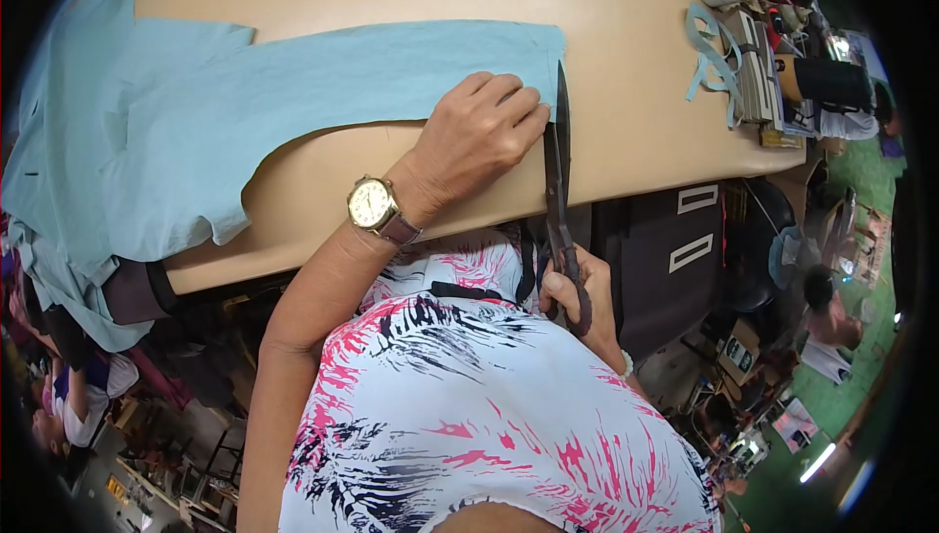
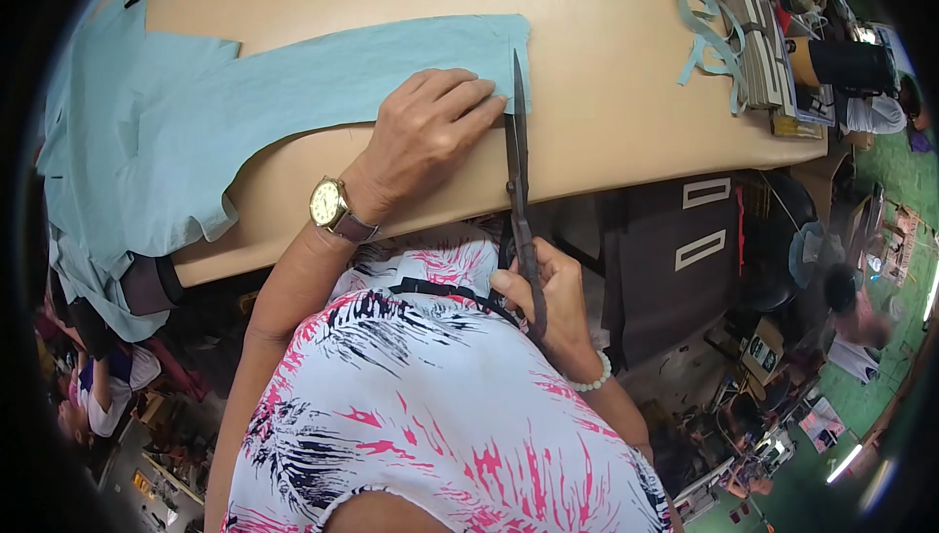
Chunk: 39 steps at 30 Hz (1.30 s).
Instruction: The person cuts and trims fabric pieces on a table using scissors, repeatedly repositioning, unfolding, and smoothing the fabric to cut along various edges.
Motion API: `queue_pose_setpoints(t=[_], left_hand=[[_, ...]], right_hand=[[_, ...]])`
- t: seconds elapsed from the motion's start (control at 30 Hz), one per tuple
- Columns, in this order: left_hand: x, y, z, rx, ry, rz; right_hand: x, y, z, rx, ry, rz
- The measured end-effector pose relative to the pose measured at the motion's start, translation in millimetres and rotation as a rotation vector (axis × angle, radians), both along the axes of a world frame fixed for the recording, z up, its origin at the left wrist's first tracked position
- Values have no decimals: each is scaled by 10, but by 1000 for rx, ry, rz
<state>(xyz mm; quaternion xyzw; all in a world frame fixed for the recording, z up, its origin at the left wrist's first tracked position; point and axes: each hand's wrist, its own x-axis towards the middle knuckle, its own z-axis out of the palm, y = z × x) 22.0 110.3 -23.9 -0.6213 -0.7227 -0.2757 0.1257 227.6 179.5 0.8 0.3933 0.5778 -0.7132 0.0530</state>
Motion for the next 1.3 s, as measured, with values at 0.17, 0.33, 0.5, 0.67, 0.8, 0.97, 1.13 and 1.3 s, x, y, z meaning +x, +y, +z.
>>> queue_pose_setpoints(t=[0.17,0.33,0.5,0.67,0.8,0.97,1.13,1.3], left_hand=[[4,-2,-49,14,-5,-1],[-5,-13,12,-7,13,-3],[0,-12,-12,3,-10,-4],[1,-13,-10,-6,-15,-15],[9,-13,-37,-5,-60,-20],[-4,-1,-49,18,-55,-22],[-4,-5,-95,40,-93,-55],[-12,-30,-77,33,-59,-92]], right_hand=[[24,-18,7,-3,-1,-26],[61,-42,18,-13,-17,-47],[88,-42,40,-17,-47,-48],[104,-47,78,-18,-62,-47],[126,-63,73,19,-75,-45],[146,-21,97,-23,-63,-25],[67,18,100,-71,18,-17],[-15,55,37,-40,25,-8]])
